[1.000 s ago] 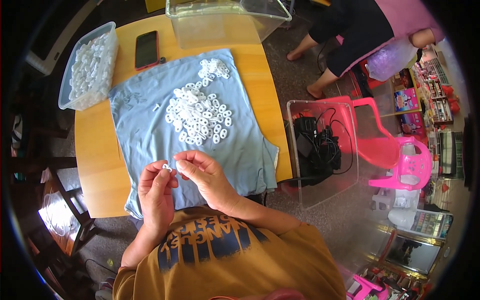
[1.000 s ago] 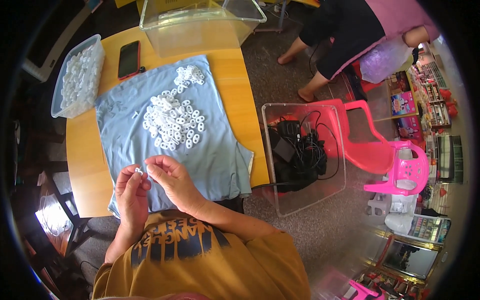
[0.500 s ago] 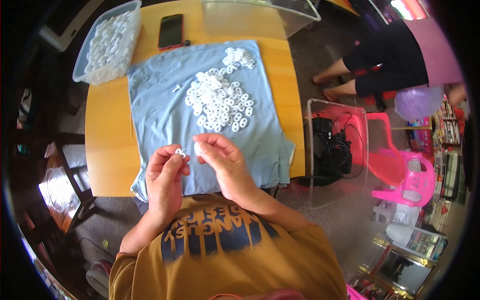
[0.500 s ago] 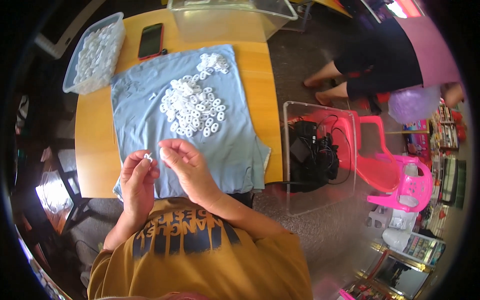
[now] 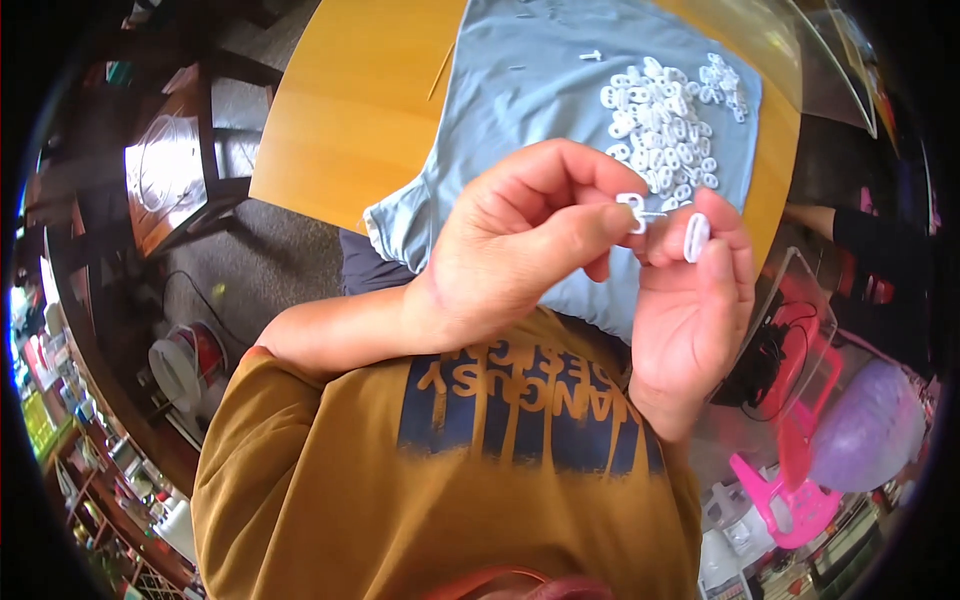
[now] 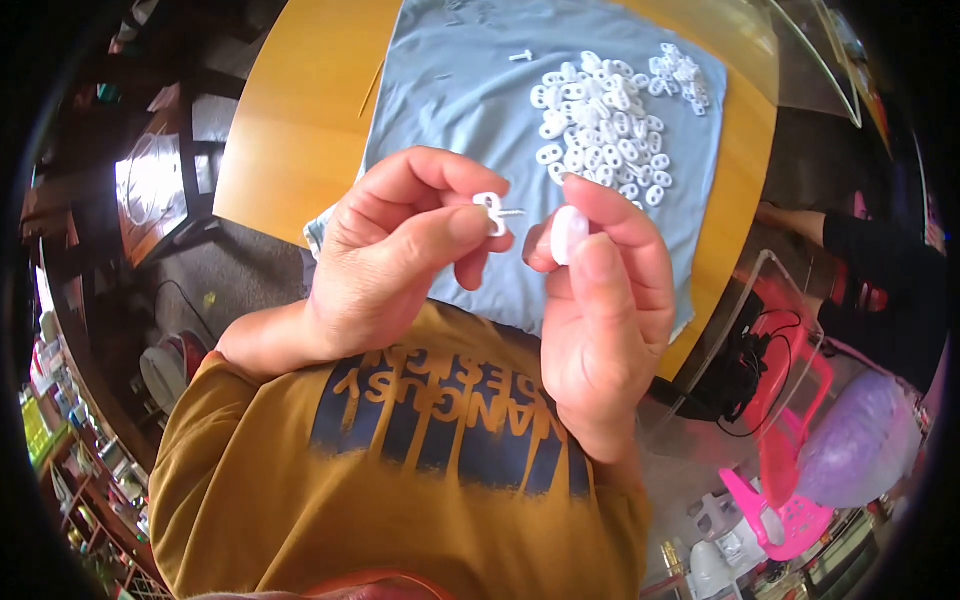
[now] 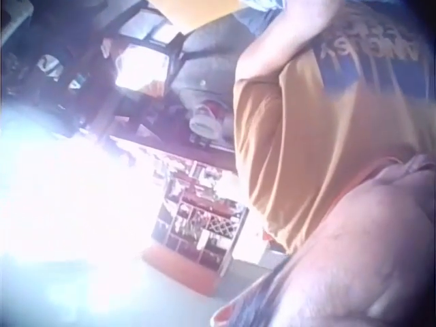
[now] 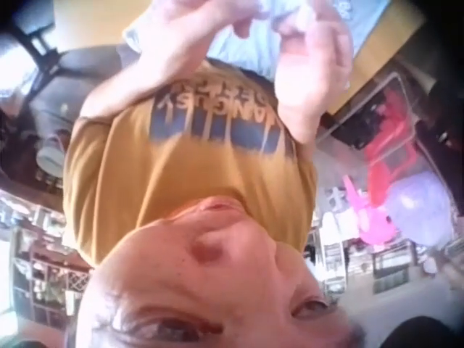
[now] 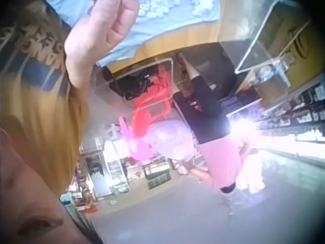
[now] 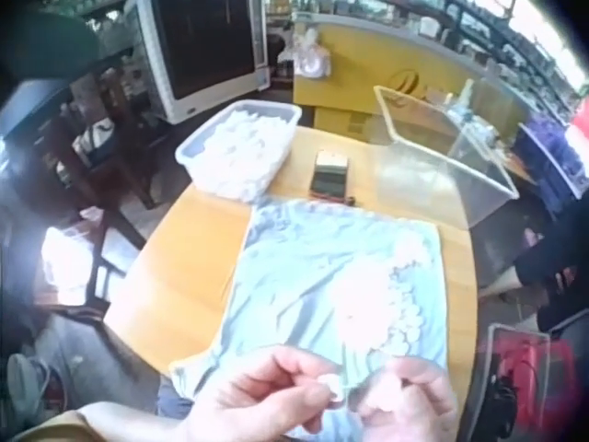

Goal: The person assembles plastic cord lock stoppers by inserting small metal springs into plastic toggle pieces by hand. The person then handles and arranges the plastic components on a cloth on the table.

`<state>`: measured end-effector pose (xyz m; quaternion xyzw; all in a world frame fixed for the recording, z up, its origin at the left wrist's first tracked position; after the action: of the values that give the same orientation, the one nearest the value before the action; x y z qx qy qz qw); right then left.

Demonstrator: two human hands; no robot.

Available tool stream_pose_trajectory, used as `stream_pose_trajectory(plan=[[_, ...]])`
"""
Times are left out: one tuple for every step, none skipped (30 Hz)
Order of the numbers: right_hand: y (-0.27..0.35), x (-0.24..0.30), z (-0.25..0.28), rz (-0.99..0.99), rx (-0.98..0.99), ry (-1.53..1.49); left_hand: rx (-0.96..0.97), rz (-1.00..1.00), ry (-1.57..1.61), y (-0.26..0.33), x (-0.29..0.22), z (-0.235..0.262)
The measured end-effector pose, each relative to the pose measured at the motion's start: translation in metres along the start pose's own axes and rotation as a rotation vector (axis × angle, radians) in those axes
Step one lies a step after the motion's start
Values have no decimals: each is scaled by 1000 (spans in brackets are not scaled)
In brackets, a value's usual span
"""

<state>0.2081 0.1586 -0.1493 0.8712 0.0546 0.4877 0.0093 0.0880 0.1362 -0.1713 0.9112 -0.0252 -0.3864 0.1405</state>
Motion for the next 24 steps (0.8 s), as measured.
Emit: stream_pose_trajectory(plan=[[0, -2, -1, -5, -1, 10, 6, -1, 7, 1, 0, 0], [1, -3, -2, -16, -1, 13, 11, 23, 10, 2, 1, -1], [2, -3, -2, -12, -14, 33, 2, 26, 14, 3, 1, 0], [3, -3, -2, -6, -26, 54, 8, 34, 21, 4, 1, 0], [3, -3, -3, 8, -30, 70, 16, 42, 27, 4, 2, 0], [4, -5, -3, 3, -31, 72, 12, 47, 41, 4, 1, 0], [4, -4, -2, 27, -49, 97, 8, 49, 42, 4, 2, 2], [4, -3, -1, 53, -67, 122, 5, 43, 40, 3, 2, 3], [3, -4, 0, 51, -68, 123, 2, 37, 37, 3, 1, 4], [3, -5, 0, 40, -51, 121, 1, 39, 37, 2, 2, 4], [2, -6, 0, 28, -34, 118, 1, 32, 42, 2, 3, 6], [2, -6, 1, 26, -34, 116, 1, 25, 47, 1, 3, 6], [1, -9, 2, -10, -25, 97, -1, 25, 46, 1, 3, 7], [1, -11, 2, -43, -17, 79, 3, 33, 56, 1, 3, 5], [0, -11, 3, -43, -18, 78, 8, 41, 66, 1, 3, 5], [0, -12, 2, -72, -2, 51, 8, 42, 66, 1, 2, 4], [0, -14, 1, -102, 15, 24, 3, 43, 56, 0, 3, 5], [-1, -15, 3, -102, 15, 22, -2, 44, 47, 0, 4, 6], [0, -16, 4, -95, 23, 37, -3, 44, 46, 0, 4, 6], [0, -16, 4, -87, 30, 51, -2, 40, 50, 0, 4, 6], [0, -16, 4, -87, 29, 50, -1, 36, 55, 0, 4, 6], [0, -17, 6, -86, -9, 82, 0, 36, 54, 0, 4, 6], [0, -17, 9, -85, -48, 114, -6, 39, 44, 0, 4, 6], [0, -17, 10, -84, -48, 113, -11, 41, 35, 0, 5, 6]])
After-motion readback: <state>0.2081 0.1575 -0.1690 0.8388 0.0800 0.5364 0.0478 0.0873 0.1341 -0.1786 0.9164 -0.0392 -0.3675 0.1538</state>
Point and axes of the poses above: each hand's wrist, its own y-axis away from the middle knuckle, its own z-axis out of the back of the hand, x = y × z, the point moved 9 cm from there along -y, towards the middle knuckle, and after that the axes turned 9 degrees about -x, right-handed, at the moved point
